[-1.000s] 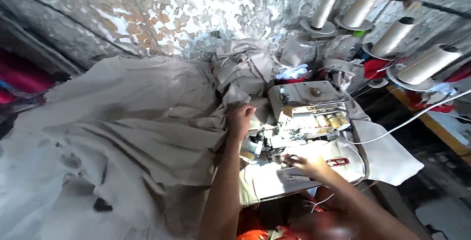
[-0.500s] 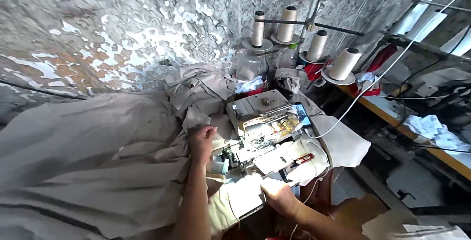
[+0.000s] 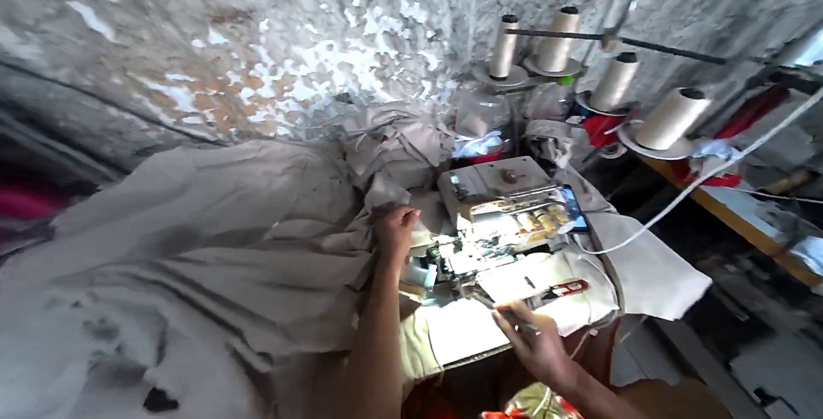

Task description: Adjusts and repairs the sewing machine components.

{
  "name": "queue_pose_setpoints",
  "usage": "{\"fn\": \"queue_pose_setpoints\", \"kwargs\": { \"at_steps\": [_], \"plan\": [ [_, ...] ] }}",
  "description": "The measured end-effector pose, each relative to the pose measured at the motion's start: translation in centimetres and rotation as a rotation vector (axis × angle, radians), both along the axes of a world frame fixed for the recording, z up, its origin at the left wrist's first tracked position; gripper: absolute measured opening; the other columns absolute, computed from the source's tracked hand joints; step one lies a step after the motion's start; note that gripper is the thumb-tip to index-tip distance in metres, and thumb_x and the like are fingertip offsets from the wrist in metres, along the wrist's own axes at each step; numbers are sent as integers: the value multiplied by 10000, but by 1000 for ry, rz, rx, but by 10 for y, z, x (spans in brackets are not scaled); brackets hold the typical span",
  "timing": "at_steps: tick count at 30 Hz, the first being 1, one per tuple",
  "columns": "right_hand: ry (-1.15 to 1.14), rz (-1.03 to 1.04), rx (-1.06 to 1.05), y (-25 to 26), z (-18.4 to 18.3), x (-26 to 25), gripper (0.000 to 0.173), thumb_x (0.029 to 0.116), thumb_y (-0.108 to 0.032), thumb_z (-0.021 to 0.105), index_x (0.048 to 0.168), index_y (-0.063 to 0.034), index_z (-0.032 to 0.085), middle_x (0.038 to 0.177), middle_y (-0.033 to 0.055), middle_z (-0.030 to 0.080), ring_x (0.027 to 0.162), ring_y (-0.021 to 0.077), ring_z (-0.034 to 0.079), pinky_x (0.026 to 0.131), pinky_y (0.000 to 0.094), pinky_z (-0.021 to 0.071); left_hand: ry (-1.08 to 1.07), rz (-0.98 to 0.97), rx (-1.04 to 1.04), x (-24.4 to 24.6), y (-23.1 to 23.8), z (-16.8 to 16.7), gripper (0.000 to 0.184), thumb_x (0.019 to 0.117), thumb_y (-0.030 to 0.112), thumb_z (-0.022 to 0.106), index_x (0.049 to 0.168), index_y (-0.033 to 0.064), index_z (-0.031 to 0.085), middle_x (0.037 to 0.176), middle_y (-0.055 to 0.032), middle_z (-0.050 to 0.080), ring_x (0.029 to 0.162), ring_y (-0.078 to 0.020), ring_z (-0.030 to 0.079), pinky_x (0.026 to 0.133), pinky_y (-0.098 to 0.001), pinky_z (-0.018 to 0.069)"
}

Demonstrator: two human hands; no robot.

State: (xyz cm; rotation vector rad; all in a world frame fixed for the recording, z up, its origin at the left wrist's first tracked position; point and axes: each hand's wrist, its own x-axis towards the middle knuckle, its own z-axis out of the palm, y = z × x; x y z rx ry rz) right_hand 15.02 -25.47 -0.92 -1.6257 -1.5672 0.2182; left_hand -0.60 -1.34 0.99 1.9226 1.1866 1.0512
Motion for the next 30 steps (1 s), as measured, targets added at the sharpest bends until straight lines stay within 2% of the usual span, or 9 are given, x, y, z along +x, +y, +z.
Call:
{"fn": "queue_pose_setpoints", "kwargs": {
  "at_steps": [2, 4, 8, 12, 15, 17, 22, 27, 30],
  "plan": [
    [125, 43, 33, 11, 19, 4, 256, 1009, -208, 598, 1080, 13, 705, 830, 58, 725, 665, 50, 659, 630, 224, 565, 12, 3, 30, 2, 5, 1, 204, 1004, 126, 650, 1061, -53, 730, 1040, -218, 731, 986, -333, 708, 943, -540, 531],
    [111, 66, 33, 28, 39, 9, 276, 1015, -216, 601, 1103, 18, 718, 899, 71, 742, 687, 32, 659, 647, 194, 557, 7, 7, 31, 4, 10, 0, 193, 984, 113, 660, 1040, -49, 749, 1020, -209, 742, 989, -328, 712, 951, -536, 527],
    [-63, 88, 19, 62, 58, 11, 244, 985, -180, 614, 1079, -14, 767, 1037, 153, 743, 746, 154, 706, 679, 285, 585, 11, -25, 65, 0, 2, 3, 195, 1015, 143, 636, 1060, -19, 734, 1036, -204, 728, 991, -359, 699, 925, -584, 519],
    [-69, 66, -131, 89, 60, 10, 271, 1023, -193, 582, 1115, 1, 747, 907, 133, 752, 629, 182, 667, 626, 376, 566, 10, -2, 89, 1, 3, -1, 169, 1002, 154, 657, 1033, 17, 752, 1010, -178, 737, 978, -344, 701, 918, -590, 513],
    [-68, 53, -200, 101, 56, 10, 287, 1038, -209, 569, 1139, 3, 734, 930, 129, 749, 605, 153, 641, 609, 353, 553, -18, 10, 88, 5, 8, -3, 147, 982, 121, 672, 993, 7, 764, 973, -165, 747, 975, -320, 705, 964, -568, 493],
    [-90, 30, -235, 105, 54, 8, 296, 1043, -211, 567, 1148, 13, 728, 961, 149, 748, 614, 175, 647, 617, 379, 556, -19, 16, 59, 6, 10, -3, 152, 970, 126, 679, 989, 9, 775, 971, -156, 756, 987, -307, 708, 994, -561, 474],
    [-172, -1, -228, 107, 51, 6, 298, 1037, -211, 571, 1134, 19, 734, 882, 172, 737, 594, 254, 645, 605, 457, 547, 5, 3, 103, 1, 1, -1, 134, 988, 143, 675, 994, 39, 758, 981, -146, 737, 979, -319, 692, 958, -576, 489],
    [-196, 66, -283, 113, 49, 8, 250, 1031, -154, 571, 1103, 32, 723, 980, 178, 731, 772, 265, 692, 732, 460, 562, 16, 6, 100, 1, 0, 0, 138, 993, 155, 672, 996, 49, 760, 958, -140, 740, 966, -313, 694, 990, -577, 466],
    [-217, 91, -354, 119, 46, 11, 265, 1031, -181, 565, 1088, 25, 720, 1023, 201, 726, 986, 342, 701, 884, 554, 518, 11, 8, 128, 1, 1, -2, 134, 989, 152, 676, 984, 48, 760, 935, -136, 738, 942, -305, 696, 977, -572, 473]
  ]
}}
